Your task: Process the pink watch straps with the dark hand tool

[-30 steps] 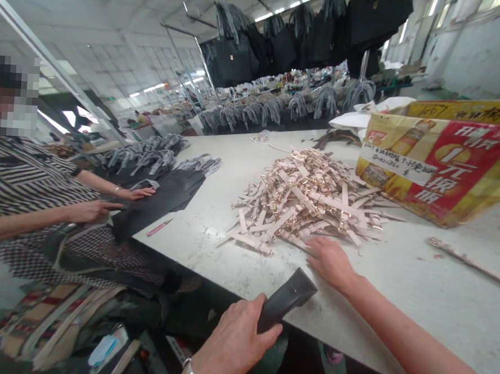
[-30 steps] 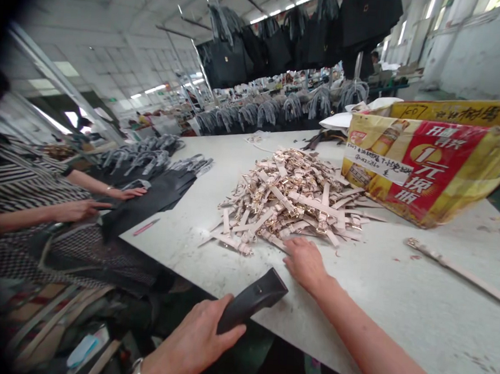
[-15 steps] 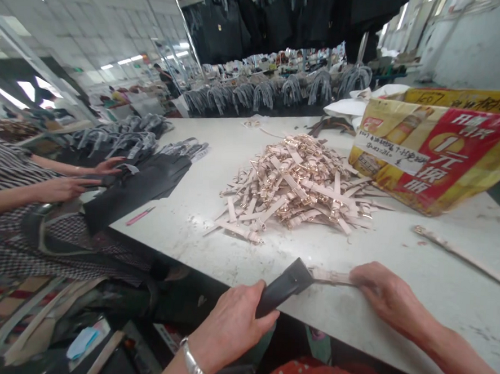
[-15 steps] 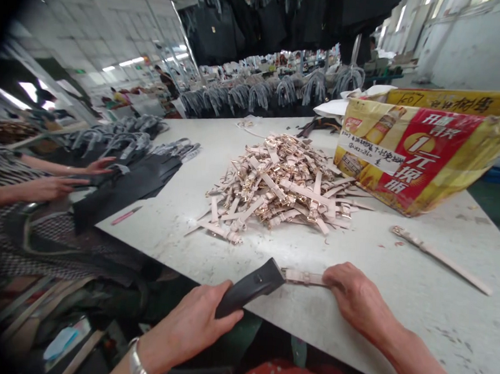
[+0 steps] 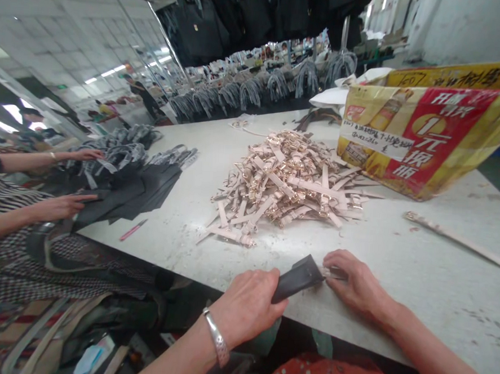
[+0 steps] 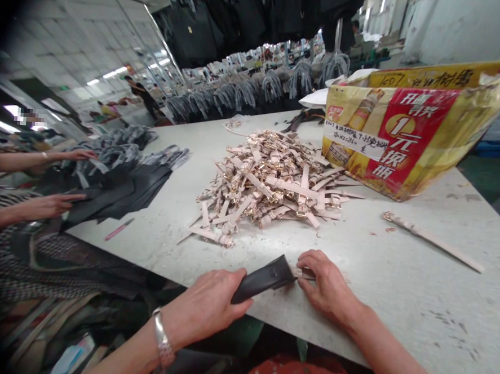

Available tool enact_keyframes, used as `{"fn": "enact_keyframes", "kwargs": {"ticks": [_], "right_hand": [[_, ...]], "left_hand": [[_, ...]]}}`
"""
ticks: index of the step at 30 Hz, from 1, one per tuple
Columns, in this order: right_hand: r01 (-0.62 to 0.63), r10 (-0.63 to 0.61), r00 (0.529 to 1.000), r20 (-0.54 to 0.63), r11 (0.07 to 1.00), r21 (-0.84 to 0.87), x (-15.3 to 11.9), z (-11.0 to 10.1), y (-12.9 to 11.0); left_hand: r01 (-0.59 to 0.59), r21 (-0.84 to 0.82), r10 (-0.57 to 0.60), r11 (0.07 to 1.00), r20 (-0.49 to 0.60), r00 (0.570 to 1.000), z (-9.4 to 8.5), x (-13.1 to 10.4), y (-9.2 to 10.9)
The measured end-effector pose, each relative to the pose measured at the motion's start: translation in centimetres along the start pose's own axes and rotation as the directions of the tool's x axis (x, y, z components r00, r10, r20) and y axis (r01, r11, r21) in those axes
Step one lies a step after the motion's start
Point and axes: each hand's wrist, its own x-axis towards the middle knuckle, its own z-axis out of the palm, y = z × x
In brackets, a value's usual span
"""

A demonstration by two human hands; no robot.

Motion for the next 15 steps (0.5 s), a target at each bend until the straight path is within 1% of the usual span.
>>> {"fn": "enact_keyframes", "kwargs": {"ticks": [4, 6, 8, 12, 15], "right_hand": [[-0.027, 0.027, 1.000, -0.004, 1.000, 0.005, -0.2, -0.2, 0.0], [-0.015, 0.016, 1.000, 0.011, 1.000, -0.014, -0.3, -0.4, 0.1], [-0.011, 0.011, 1.000, 0.000, 0.999, -0.043, -0.5, -0.5, 0.4], [-0.010, 0.006, 0.999, -0.047, 0.997, -0.078, -1.1, -0.4, 0.9], [0.006, -0.009, 0.999, -0.043, 0.998, -0.068, -1.1, -0.3, 1.0]], "left_hand": [[-0.041, 0.002, 0.041, 0.999, -0.024, 0.999, 0.0, 1.3, 1.2], [-0.055, 0.005, 0.055, 0.998, -0.018, 0.998, -0.1, 1.7, 1.4], [-0.047, 0.012, 0.047, 0.999, -0.002, 0.999, -0.4, 1.6, 1.2], [-0.022, 0.038, 0.021, 0.999, 0.033, 0.999, -1.1, 0.8, 0.1], [-0.027, 0.065, 0.025, 0.998, 0.041, 0.999, -1.3, 0.6, 0.0]]}}
